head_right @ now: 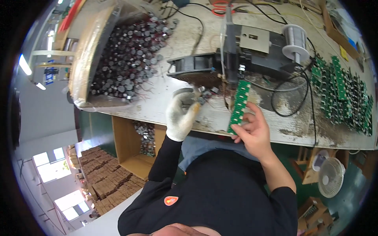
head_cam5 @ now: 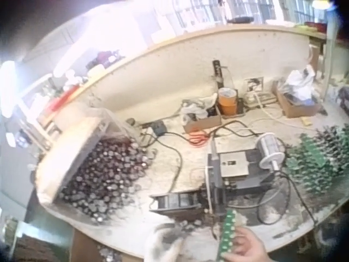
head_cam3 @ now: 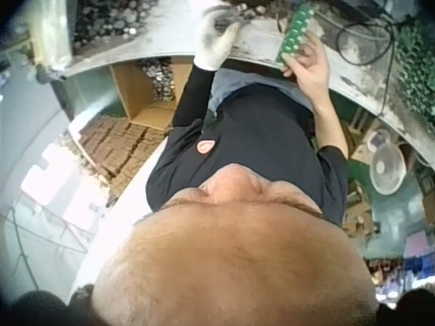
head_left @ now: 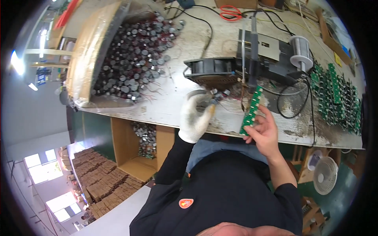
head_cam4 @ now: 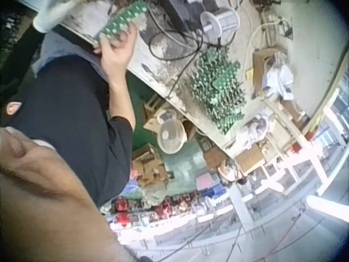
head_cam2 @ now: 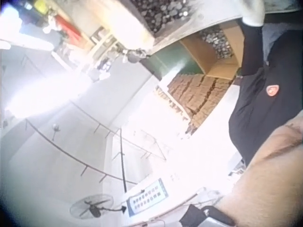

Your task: The person solders wires from small electric motors onto a printed circuit board using a soldering iron.

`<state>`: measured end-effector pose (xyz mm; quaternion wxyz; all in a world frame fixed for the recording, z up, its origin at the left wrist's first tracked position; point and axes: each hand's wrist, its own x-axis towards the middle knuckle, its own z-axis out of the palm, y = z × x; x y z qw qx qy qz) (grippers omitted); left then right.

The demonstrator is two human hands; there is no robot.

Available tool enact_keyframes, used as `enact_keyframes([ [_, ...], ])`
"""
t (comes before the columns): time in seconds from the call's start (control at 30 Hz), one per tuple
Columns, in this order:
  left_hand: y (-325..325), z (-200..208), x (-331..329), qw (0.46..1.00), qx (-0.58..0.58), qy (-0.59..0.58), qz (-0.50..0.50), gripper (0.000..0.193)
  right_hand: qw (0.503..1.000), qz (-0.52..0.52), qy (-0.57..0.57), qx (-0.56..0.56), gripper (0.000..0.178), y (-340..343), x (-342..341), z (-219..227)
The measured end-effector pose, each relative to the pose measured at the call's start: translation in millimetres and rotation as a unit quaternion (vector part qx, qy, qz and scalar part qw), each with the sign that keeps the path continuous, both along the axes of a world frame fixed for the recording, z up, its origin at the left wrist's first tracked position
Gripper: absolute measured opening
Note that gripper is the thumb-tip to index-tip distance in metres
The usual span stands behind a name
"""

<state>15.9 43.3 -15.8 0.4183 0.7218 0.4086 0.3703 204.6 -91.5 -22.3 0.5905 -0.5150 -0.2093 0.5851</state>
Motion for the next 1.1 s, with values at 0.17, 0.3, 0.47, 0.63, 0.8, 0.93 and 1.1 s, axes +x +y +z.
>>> enact_keyframes([
  [0.17, 56.6, -6.4, -59.1, 0.952, 0.062, 0.215, 0.211, 0.029, 1.0, 0.001, 0.006, 0.002, 0.067, 1.6, -1.2, 0.1],
  [0.3, 82.5, 6.4, -97.7, 0.888, 0.094, 0.37, 0.255, 0.023, 1.0, 0.01, 0.005, 0.005, 0.067, 5.3, -4.5, 1.4],
  [0.47, 92.9, 13.0, -108.1, 0.866, 0.111, 0.451, 0.184, 0.018, 1.0, 0.004, 0.0, 0.011, 0.066, 6.1, -4.9, 1.7],
  [0.63, 105.7, 10.0, -115.1, 0.874, 0.154, 0.439, 0.14, 0.013, 1.0, 0.007, -0.004, 0.01, 0.066, 6.8, -4.5, 3.1],
  [0.8, 110.3, 14.3, -109.6, 0.887, 0.129, 0.428, 0.116, 0.013, 1.0, 0.006, -0.004, 0.013, 0.067, 6.7, -4.7, 3.0],
  [0.93, 114.5, 11.6, -109.3, 0.894, 0.154, 0.413, 0.081, 0.012, 1.0, 0.006, -0.004, 0.013, 0.067, 6.1, -4.6, 2.9],
  [1.1, 117.4, 13.4, -101.9, 0.884, 0.161, 0.437, 0.042, 0.012, 1.0, 0.013, -0.008, 0.01, 0.067, 5.5, -3.9, 2.1],
])
